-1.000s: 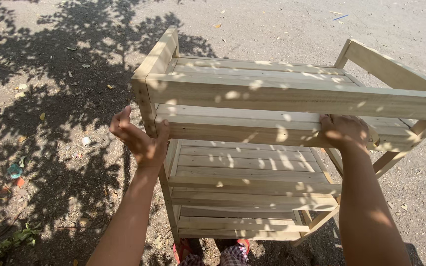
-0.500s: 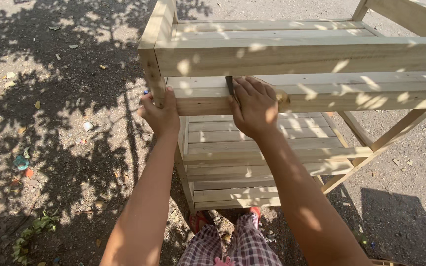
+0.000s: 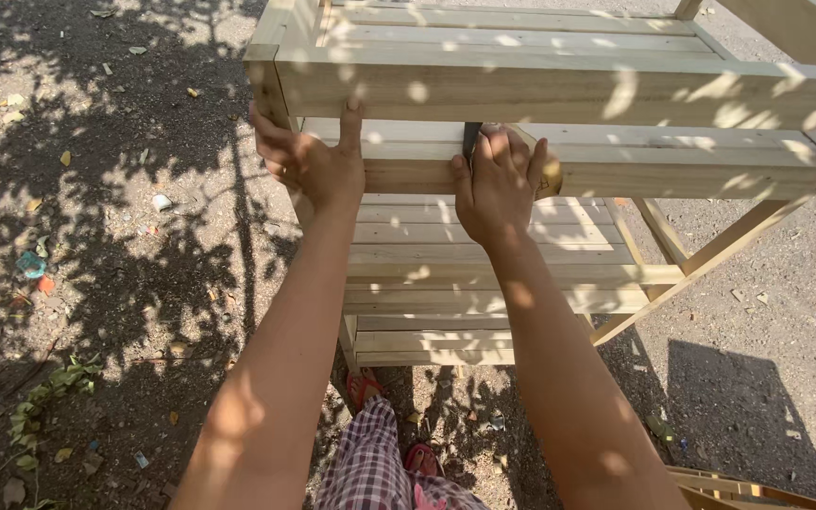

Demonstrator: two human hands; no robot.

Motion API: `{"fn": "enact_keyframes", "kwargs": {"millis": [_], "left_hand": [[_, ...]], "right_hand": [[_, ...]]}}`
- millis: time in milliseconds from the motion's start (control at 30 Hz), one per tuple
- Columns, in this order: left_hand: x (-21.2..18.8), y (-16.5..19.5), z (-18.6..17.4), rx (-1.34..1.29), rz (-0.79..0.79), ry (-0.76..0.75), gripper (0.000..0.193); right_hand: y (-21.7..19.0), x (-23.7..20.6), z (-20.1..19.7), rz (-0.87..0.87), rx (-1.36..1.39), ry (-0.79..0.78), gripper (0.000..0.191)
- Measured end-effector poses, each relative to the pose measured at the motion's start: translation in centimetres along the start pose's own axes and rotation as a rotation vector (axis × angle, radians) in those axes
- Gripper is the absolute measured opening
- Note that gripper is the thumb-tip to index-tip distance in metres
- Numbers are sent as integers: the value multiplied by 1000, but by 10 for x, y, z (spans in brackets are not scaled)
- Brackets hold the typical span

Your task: The person sands a small unfinished wooden shelf unit outdoors, rubbing sandpaper over the slatted shelves, top rails, side panels and edges. They rotate and reposition the furniture between sections to reach different surfaces, working over the frame piece by piece.

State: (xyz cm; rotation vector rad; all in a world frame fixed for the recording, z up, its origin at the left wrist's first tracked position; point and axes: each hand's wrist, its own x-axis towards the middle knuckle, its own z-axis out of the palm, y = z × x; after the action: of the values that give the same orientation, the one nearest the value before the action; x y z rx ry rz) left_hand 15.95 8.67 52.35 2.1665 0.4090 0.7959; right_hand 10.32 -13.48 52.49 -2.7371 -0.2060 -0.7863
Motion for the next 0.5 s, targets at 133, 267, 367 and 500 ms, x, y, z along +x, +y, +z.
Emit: {"fn": "enact_keyframes", "kwargs": {"millis": [133,267,367,500], "left_hand": [[-9,-15,-15,-106,-122,-127,123],[-20,-33,-22,-15,-227,-233,106],[-32,-34,-27,8,-251,-266,96],[-51,-32,-38,-38,-215,-227,103]], "right_hand": [[-15,-12,-55,-54,192,-45,41],[-53,-15,-102,368,464,-43,37],[-95,1,-128,-128,572,512,34],[-139,48,-116,-397,72,719,25]]}}
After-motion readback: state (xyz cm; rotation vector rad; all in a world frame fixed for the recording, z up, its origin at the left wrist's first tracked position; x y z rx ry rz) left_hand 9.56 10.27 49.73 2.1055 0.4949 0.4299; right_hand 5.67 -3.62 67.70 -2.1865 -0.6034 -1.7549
